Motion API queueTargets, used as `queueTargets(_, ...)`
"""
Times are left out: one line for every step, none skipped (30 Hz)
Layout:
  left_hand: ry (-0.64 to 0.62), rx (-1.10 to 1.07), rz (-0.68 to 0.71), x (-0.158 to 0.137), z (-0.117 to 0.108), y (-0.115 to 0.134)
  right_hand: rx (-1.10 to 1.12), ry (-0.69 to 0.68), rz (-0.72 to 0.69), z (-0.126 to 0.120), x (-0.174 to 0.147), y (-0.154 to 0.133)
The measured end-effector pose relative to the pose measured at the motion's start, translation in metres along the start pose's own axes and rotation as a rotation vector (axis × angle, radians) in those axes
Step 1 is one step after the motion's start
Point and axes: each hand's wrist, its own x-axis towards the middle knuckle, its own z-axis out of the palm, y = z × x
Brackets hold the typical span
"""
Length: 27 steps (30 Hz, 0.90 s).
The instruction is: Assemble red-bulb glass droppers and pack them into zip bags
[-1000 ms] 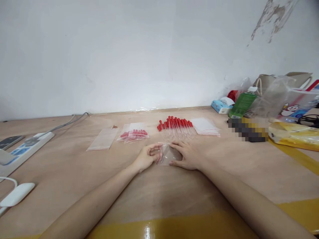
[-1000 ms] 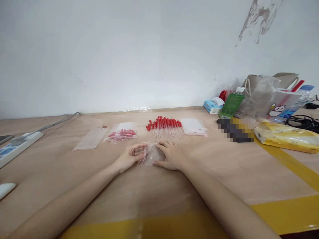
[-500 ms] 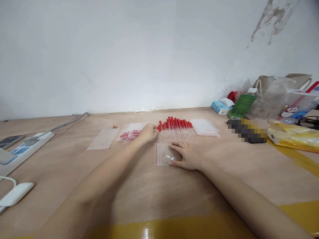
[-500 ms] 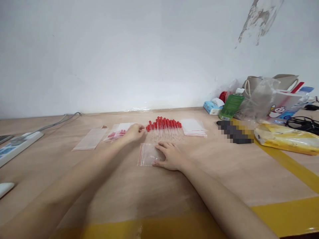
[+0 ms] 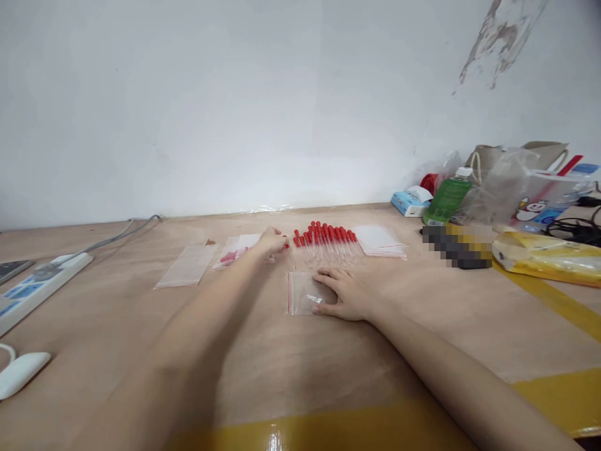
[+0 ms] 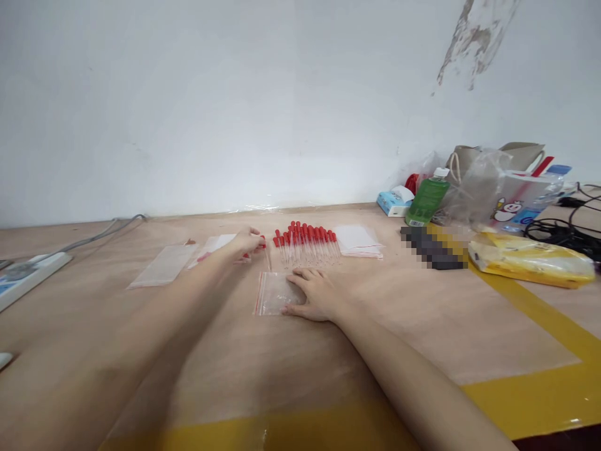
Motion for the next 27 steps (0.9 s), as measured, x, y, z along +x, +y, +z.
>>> queueTargets(0.017, -0.003, -0.005, -0.004, -0.007, 0.000, 0.004, -0.003, 0.002, -0.001, 0.000, -0.001)
queueTargets(0.028, -0.007, -0.009, -0.009, -0.015, -0.002, 0.007, -0.005, 0.002, -0.001, 0.000, -0.001)
queueTargets(0.046, -0.022, -0.002, -0.015, -0.024, -0.004, 0.010, -0.006, 0.002, -0.002, 0.000, -0.001)
queueTargets(0.074, -0.037, 0.005, -0.023, -0.033, -0.008, 0.012, -0.007, 0.002, -0.002, 0.000, -0.001)
queueTargets(0.114, -0.058, 0.018, -0.031, -0.041, -0.013, 0.014, -0.008, 0.001, -0.002, 0.000, -0.001)
queueTargets(0.223, -0.114, 0.061, -0.040, -0.049, -0.018, 0.015, -0.007, 0.000, -0.001, 0.000, -0.001)
queueTargets(0.320, -0.173, 0.095, -0.048, -0.056, -0.024, 0.015, -0.005, 0.000, -0.001, 0.000, 0.000)
queueTargets(0.389, -0.240, 0.100, -0.056, -0.062, -0.030, 0.013, -0.005, 0.000, 0.000, 0.000, 0.000)
queueTargets(0.427, -0.301, 0.093, -0.063, -0.065, -0.034, 0.008, -0.005, 0.001, 0.000, 0.001, 0.000)
queueTargets(0.440, -0.347, 0.075, -0.069, -0.067, -0.038, 0.002, -0.006, 0.004, 0.001, 0.001, 0.001)
queueTargets(0.432, -0.378, 0.052, -0.074, -0.067, -0.041, -0.004, -0.007, 0.007, 0.001, 0.001, 0.001)
queueTargets(0.411, -0.394, 0.031, -0.078, -0.065, -0.043, -0.010, -0.009, 0.009, 0.001, 0.001, 0.000)
queueTargets(0.389, -0.398, 0.016, -0.081, -0.063, -0.044, -0.014, -0.011, 0.009, 0.001, 0.001, 0.000)
queueTargets(0.370, -0.395, 0.008, -0.084, -0.060, -0.044, -0.016, -0.013, 0.007, 0.000, 0.001, 0.000)
queueTargets(0.358, -0.392, 0.006, -0.085, -0.057, -0.045, -0.018, -0.012, 0.005, 0.000, 0.001, 0.000)
queueTargets(0.348, -0.393, 0.006, -0.086, -0.054, -0.045, -0.019, -0.011, 0.001, 0.000, 0.000, 0.000)
queueTargets(0.340, -0.399, 0.007, -0.087, -0.051, -0.045, -0.019, -0.008, -0.002, 0.000, 0.000, 0.000)
queueTargets(0.331, -0.406, 0.008, -0.088, -0.050, -0.045, -0.019, -0.005, -0.006, 0.000, 0.000, 0.000)
queueTargets(0.319, -0.414, 0.007, -0.088, -0.048, -0.045, -0.018, -0.003, -0.008, 0.000, 0.000, 0.000)
queueTargets(0.304, -0.424, 0.003, -0.089, -0.047, -0.045, -0.017, -0.002, -0.010, 0.000, 0.000, 0.000)
queueTargets(0.288, -0.428, -0.003, -0.089, -0.046, -0.046, -0.018, -0.003, -0.010, 0.000, 0.000, 0.000)
queueTargets(0.275, -0.427, -0.011, -0.090, -0.044, -0.045, -0.019, -0.005, -0.010, 0.000, 0.000, 0.001)
queueTargets(0.261, -0.423, -0.020, -0.091, -0.043, -0.045, -0.021, -0.006, -0.010, 0.000, 0.000, 0.001)
queueTargets(0.243, -0.417, -0.030, -0.092, -0.042, -0.045, -0.023, -0.007, -0.010, 0.000, 0.000, 0.001)
queueTargets(0.213, -0.406, -0.041, -0.093, -0.041, -0.045, -0.025, -0.005, -0.009, 0.000, 0.000, 0.001)
queueTargets(0.169, -0.391, -0.054, -0.095, -0.040, -0.045, -0.027, -0.002, -0.008, 0.001, 0.000, 0.000)
queueTargets(0.109, -0.370, -0.063, -0.096, -0.039, -0.045, -0.029, 0.003, -0.007, 0.001, 0.000, 0.000)
